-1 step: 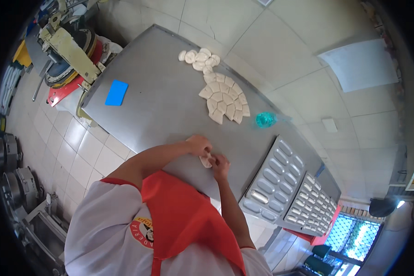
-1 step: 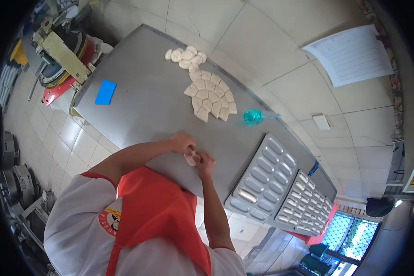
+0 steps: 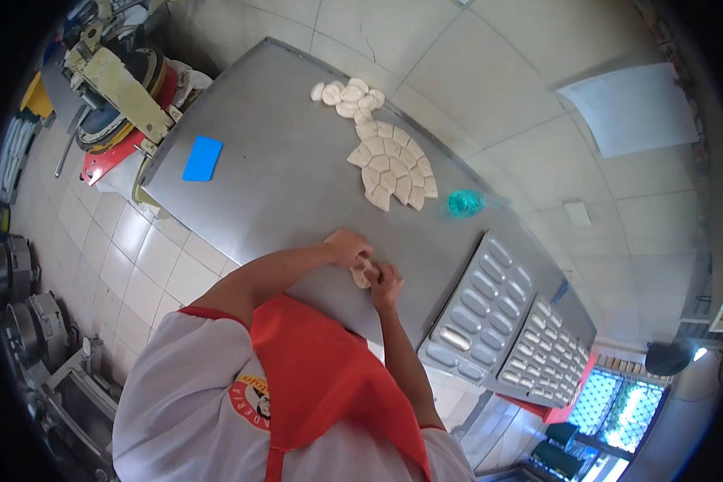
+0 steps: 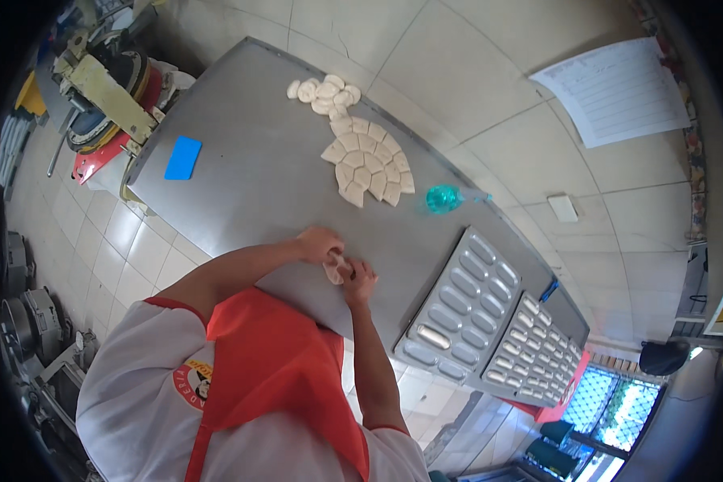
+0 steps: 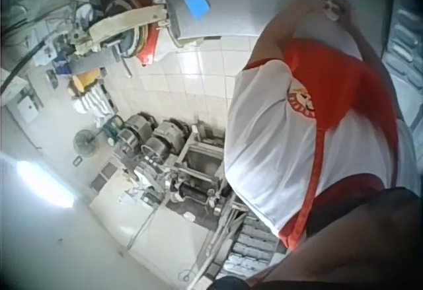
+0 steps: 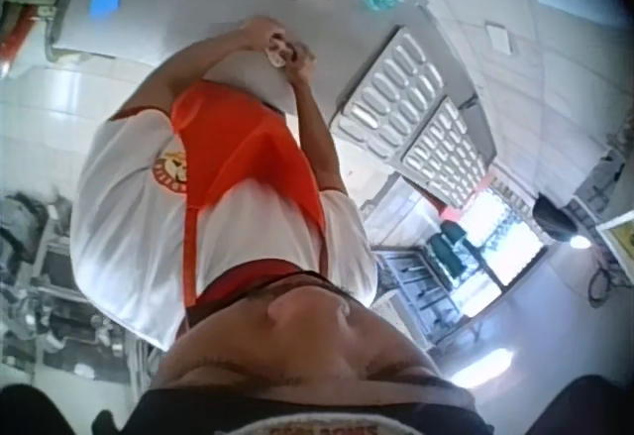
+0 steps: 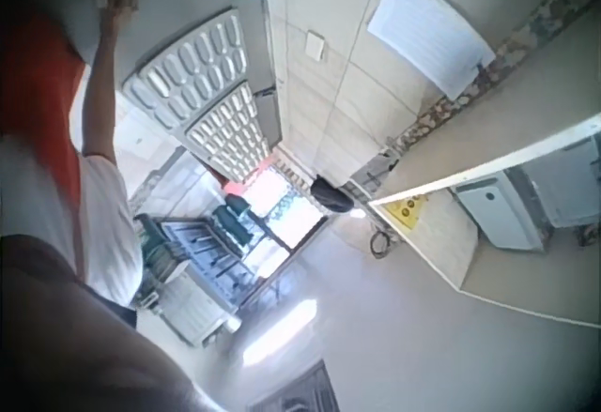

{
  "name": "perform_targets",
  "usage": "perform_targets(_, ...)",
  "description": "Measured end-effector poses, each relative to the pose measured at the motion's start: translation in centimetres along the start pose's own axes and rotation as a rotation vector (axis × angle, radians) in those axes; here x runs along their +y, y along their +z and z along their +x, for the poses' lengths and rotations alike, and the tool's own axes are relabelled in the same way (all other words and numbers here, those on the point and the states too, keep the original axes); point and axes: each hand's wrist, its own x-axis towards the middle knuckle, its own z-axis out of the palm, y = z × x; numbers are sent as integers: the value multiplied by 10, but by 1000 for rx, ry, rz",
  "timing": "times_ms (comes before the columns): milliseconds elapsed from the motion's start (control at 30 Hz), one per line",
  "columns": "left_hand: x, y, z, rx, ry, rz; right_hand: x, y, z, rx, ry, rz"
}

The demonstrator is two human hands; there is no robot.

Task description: The person shapes pieces of dough into rolls by hand on a metal work table and places them into a multi-slot metal baking tray.

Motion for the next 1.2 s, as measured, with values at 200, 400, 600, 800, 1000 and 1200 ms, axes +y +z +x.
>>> perform_targets(200, -12, -11, 2, 1, 159, 113, -7, -1, -10, 43, -141, 113)
perform_targets(400, -18, 9, -13, 71, 279, 170, -17, 11, -20, 220, -285, -231)
perform_targets(600, -18, 21, -13, 142, 276, 178, -11, 15, -27, 156, -103, -225)
perform_targets(800, -12, 4, -17, 86, 241, 220, 3, 10, -30, 79, -181, -83)
perform_targets(1000, -16, 30, -32, 223, 268, 221, -12, 12, -30, 102, -181, -274)
perform_targets(1200, -11, 25, -40, 47, 130, 206, -12, 15, -37, 45, -137, -235)
